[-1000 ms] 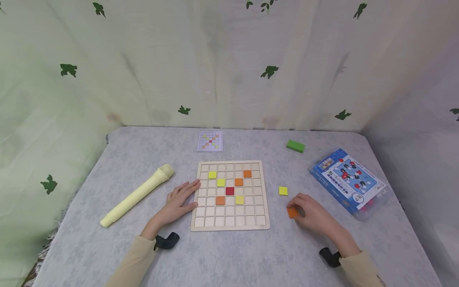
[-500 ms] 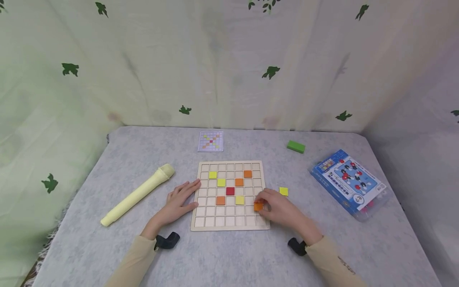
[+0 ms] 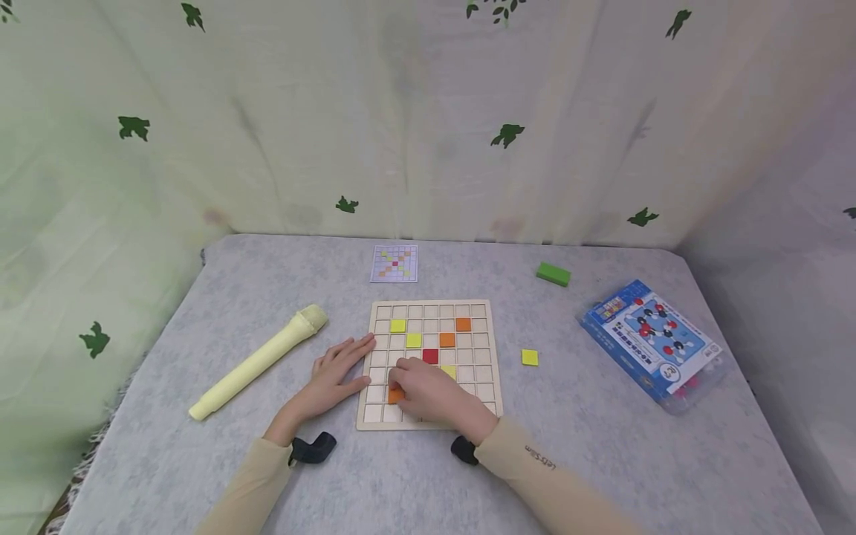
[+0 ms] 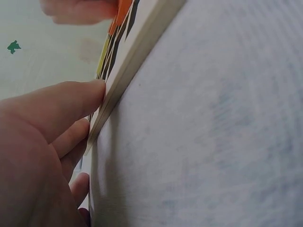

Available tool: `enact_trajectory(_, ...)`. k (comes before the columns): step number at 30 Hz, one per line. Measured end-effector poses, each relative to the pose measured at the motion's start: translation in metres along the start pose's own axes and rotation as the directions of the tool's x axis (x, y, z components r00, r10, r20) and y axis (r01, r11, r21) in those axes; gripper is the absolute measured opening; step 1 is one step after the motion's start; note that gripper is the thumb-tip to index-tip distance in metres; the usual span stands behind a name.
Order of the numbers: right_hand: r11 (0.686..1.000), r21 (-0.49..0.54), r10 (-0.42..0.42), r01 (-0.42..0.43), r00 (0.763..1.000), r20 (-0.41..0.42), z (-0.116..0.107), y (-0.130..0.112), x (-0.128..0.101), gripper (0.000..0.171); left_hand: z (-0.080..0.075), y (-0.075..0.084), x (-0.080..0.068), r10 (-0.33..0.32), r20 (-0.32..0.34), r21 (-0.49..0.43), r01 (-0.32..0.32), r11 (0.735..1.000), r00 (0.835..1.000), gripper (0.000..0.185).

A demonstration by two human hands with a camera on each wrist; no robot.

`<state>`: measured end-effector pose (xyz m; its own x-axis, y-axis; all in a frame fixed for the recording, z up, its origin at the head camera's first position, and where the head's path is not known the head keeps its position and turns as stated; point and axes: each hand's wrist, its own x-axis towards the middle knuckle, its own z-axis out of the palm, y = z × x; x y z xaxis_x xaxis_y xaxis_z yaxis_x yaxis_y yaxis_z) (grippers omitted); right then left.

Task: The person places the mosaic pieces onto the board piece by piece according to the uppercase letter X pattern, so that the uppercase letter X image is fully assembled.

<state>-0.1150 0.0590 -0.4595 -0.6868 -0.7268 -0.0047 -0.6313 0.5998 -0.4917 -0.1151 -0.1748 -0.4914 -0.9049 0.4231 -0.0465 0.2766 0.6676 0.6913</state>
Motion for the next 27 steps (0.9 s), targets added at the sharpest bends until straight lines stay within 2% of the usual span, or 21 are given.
enact_trajectory(6, 0.998, -0.053, 0.027, -0.027, 1.000, -0.007, 0.005, -0.008, 0.008, 0.016, -0.001, -0.001, -0.001, 0.001, -0.004, 0.008, -0.001, 1.000, 1.000, 0.064)
enact_trajectory(11, 0.995, 0.039, 0.091, -0.091, 0.996, -0.018, -0.005, 0.002, -0.003, 0.018, -0.001, 0.000, -0.001, -0.008, 0.002, 0.007, 0.008, 1.000, 1.000, 0.064)
enact_trajectory(14, 0.981, 0.122, 0.159, -0.149, 0.984, -0.078, -0.018, 0.022, -0.021, 0.018, 0.000, 0.002, 0.000, -0.011, 0.008, 0.004, 0.011, 1.000, 1.000, 0.064)
enact_trajectory(18, 0.954, 0.204, 0.254, -0.218, 0.952, -0.171, -0.034, 0.061, -0.057, 0.020, 0.001, 0.003, 0.000, -0.005, 0.000, 0.009, 0.005, 1.000, 1.000, 0.063)
enact_trajectory(21, 0.950, 0.171, 0.296, -0.260, 0.924, -0.241, -0.043, 0.090, -0.084, 0.021, 0.001, 0.003, -0.001, 0.007, -0.014, 0.018, -0.007, 1.000, 1.000, 0.062)
enact_trajectory(23, 0.952, 0.106, 0.307, -0.288, 0.909, -0.282, -0.047, 0.105, -0.100, 0.022, 0.001, 0.002, -0.001, 0.013, -0.019, 0.015, -0.013, 1.000, 1.000, 0.062)
enact_trajectory(27, 0.946, 0.028, 0.316, -0.322, 0.903, -0.293, -0.051, 0.122, -0.117, 0.021, 0.001, 0.003, 0.000, 0.004, -0.016, 0.007, -0.004, 1.000, 1.000, 0.062)
